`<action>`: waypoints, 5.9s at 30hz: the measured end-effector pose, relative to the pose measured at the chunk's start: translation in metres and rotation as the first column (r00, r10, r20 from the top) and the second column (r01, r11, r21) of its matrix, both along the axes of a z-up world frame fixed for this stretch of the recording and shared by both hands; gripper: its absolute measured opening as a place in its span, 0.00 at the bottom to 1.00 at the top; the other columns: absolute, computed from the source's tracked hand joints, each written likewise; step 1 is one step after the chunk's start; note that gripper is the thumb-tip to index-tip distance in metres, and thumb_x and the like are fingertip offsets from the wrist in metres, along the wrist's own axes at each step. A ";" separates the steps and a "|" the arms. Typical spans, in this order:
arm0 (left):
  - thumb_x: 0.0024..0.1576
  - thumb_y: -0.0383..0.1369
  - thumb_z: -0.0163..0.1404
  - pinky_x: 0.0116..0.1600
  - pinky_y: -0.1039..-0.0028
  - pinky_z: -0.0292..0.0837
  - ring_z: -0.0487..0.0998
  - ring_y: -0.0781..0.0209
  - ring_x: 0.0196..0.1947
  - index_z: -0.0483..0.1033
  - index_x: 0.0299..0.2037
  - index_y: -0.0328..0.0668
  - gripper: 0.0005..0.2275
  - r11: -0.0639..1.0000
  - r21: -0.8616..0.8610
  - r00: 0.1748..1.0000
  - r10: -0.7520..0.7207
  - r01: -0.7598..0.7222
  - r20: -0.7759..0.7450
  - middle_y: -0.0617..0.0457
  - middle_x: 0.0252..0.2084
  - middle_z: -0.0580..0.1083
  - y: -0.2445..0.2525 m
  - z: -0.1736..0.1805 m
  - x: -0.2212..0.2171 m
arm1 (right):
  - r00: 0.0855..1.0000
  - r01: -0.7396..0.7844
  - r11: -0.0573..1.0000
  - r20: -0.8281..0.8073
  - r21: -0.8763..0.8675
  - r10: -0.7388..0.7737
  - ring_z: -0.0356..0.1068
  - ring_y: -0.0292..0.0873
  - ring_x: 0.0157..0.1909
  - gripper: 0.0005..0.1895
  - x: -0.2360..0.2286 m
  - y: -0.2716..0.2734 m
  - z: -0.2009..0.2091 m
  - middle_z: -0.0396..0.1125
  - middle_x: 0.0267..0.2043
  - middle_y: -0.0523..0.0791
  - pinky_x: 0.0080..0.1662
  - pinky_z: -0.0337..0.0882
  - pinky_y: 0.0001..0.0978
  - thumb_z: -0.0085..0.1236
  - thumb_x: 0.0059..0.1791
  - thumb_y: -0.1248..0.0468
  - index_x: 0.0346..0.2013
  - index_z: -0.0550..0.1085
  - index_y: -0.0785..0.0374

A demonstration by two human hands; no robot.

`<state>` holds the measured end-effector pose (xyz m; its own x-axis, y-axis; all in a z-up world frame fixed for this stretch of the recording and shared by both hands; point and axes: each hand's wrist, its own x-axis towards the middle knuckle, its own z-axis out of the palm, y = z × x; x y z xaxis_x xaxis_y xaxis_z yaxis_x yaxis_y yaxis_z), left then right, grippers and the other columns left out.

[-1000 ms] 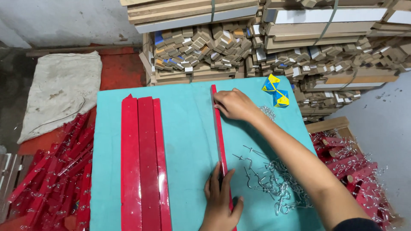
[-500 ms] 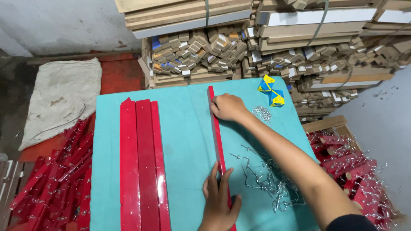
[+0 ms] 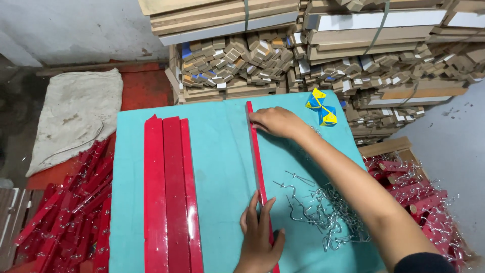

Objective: Attaching metal hooks to red plastic strips to assemble a product

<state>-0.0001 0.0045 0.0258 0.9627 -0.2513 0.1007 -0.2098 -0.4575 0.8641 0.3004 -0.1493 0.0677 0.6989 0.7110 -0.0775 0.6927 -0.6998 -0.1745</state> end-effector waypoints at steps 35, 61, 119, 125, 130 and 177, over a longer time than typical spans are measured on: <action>0.55 0.24 0.38 0.74 0.49 0.26 0.51 0.53 0.77 0.38 0.75 0.33 0.35 0.995 -0.078 0.996 0.052 -0.058 -0.069 0.43 0.79 0.46 -0.010 0.003 0.011 | 0.713 0.697 0.702 -0.248 0.146 -0.656 0.70 0.50 0.46 0.13 -0.086 -0.111 -0.052 0.70 0.46 0.49 0.47 0.68 0.44 0.58 0.51 0.57 0.47 0.74 0.57; 0.58 0.38 0.52 0.75 0.55 0.45 0.49 0.41 0.76 0.42 0.74 0.31 0.39 0.998 -0.060 1.000 -0.013 0.015 0.028 0.39 0.77 0.51 0.010 -0.003 0.013 | 0.572 0.808 0.267 -0.809 0.526 -0.137 0.76 0.41 0.29 0.09 -0.217 -0.021 -0.003 0.75 0.29 0.47 0.36 0.78 0.28 0.67 0.46 0.71 0.36 0.74 0.65; 0.54 0.37 0.47 0.75 0.52 0.52 0.54 0.37 0.76 0.49 0.70 0.17 0.37 0.952 0.287 0.924 -0.013 -0.105 0.382 0.29 0.75 0.54 0.000 -0.028 0.010 | 0.877 0.461 0.624 -0.214 0.631 -0.431 0.65 0.42 0.31 0.10 -0.250 0.017 -0.032 0.66 0.26 0.42 0.40 0.65 0.33 0.56 0.52 0.62 0.27 0.70 0.60; 0.53 0.38 0.47 0.76 0.52 0.50 0.53 0.38 0.76 0.49 0.71 0.18 0.38 0.932 0.348 0.922 -0.045 -0.099 0.384 0.28 0.75 0.53 -0.002 -0.035 0.007 | 0.770 0.636 0.595 -0.352 0.490 -0.532 0.64 0.39 0.30 0.10 -0.253 0.022 -0.015 0.66 0.26 0.38 0.41 0.61 0.34 0.56 0.53 0.56 0.32 0.68 0.54; 0.53 0.37 0.48 0.75 0.51 0.52 0.54 0.41 0.76 0.49 0.71 0.19 0.38 0.943 0.313 0.928 -0.011 -0.115 0.373 0.30 0.75 0.53 -0.002 -0.030 0.007 | 0.839 0.511 0.645 -0.492 0.568 -0.232 0.66 0.35 0.35 0.10 -0.236 -0.001 0.006 0.67 0.32 0.39 0.43 0.66 0.25 0.55 0.54 0.64 0.50 0.77 0.54; 0.56 0.38 0.48 0.75 0.49 0.49 0.51 0.39 0.77 0.48 0.71 0.17 0.37 0.948 0.311 0.938 -0.051 -0.062 0.342 0.29 0.75 0.51 0.000 -0.034 0.007 | 0.811 0.451 0.541 -0.072 0.710 -0.581 0.59 0.34 0.30 0.17 -0.249 0.031 -0.040 0.55 0.23 0.33 0.47 0.50 0.35 0.60 0.51 0.60 0.22 0.63 0.52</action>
